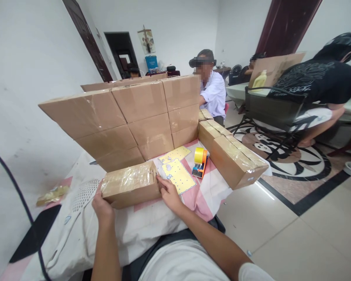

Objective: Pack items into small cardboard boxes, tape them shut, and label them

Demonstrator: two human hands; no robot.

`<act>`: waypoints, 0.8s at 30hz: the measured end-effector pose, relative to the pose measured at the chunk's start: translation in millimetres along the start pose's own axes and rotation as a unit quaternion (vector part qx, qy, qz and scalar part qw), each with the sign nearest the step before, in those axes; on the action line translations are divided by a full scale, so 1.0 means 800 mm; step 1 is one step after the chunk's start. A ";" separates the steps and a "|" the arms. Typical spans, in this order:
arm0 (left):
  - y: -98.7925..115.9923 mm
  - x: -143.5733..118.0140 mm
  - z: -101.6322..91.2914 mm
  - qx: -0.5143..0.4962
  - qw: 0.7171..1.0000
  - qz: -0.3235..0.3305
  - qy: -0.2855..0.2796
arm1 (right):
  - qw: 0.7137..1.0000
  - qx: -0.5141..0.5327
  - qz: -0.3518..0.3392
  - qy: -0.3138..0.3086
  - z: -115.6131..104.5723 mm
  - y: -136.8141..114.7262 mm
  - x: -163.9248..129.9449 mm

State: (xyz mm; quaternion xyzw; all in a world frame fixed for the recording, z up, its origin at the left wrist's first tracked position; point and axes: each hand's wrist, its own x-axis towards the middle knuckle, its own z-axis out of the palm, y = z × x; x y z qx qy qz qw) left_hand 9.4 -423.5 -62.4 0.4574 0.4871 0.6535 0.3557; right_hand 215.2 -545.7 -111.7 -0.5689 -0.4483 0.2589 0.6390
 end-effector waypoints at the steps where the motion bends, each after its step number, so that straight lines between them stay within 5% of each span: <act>1: 0.000 0.000 0.001 -0.001 1.000 -0.006 0.001 | 1.000 0.003 0.001 0.000 0.001 0.000 -0.001; 24: -0.009 0.009 0.001 0.011 1.000 0.011 0.002 | 0.999 0.023 0.010 0.026 -0.010 0.002 0.004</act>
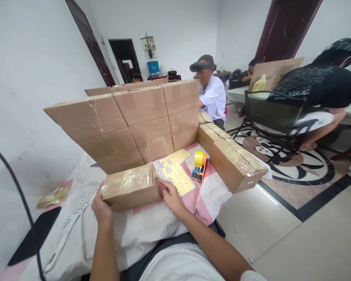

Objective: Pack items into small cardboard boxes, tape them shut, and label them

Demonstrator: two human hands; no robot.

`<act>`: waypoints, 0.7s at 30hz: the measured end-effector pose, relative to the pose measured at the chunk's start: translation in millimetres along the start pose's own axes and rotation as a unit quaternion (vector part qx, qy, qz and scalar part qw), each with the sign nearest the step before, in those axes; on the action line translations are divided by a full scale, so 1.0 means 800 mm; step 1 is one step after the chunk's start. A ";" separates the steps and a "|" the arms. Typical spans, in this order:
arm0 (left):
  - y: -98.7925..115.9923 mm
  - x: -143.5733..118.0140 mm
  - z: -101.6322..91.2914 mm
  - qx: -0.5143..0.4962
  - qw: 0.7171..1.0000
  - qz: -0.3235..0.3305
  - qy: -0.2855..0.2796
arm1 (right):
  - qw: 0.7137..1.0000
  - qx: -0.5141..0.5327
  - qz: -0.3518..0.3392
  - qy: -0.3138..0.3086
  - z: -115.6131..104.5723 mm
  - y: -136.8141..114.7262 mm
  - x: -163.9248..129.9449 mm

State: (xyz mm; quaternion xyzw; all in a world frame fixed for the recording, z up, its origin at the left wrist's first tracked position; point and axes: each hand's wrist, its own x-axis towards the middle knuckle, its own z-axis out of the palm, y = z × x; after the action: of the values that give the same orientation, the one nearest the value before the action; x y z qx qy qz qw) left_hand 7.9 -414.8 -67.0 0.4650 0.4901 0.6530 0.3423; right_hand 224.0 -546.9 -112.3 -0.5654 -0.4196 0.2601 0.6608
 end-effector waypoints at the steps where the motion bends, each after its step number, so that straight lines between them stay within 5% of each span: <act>1: 0.000 -0.001 0.000 -0.002 1.000 0.000 0.001 | 1.000 0.001 0.000 -0.004 0.001 0.001 -0.001; 11: 0.019 -0.014 0.004 -0.009 1.000 -0.020 0.009 | 1.000 0.004 -0.009 -0.005 0.006 0.010 -0.006; 21: 0.004 -0.009 -0.001 -0.033 0.999 -0.010 -0.004 | 0.999 0.025 -0.021 0.019 0.009 0.001 -0.011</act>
State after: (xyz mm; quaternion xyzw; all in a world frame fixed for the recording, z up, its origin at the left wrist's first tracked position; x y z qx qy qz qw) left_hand 9.6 -422.3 -65.7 0.4511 0.4716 0.6634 0.3660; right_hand 213.7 -550.1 -115.1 -0.5442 -0.4120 0.2460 0.6882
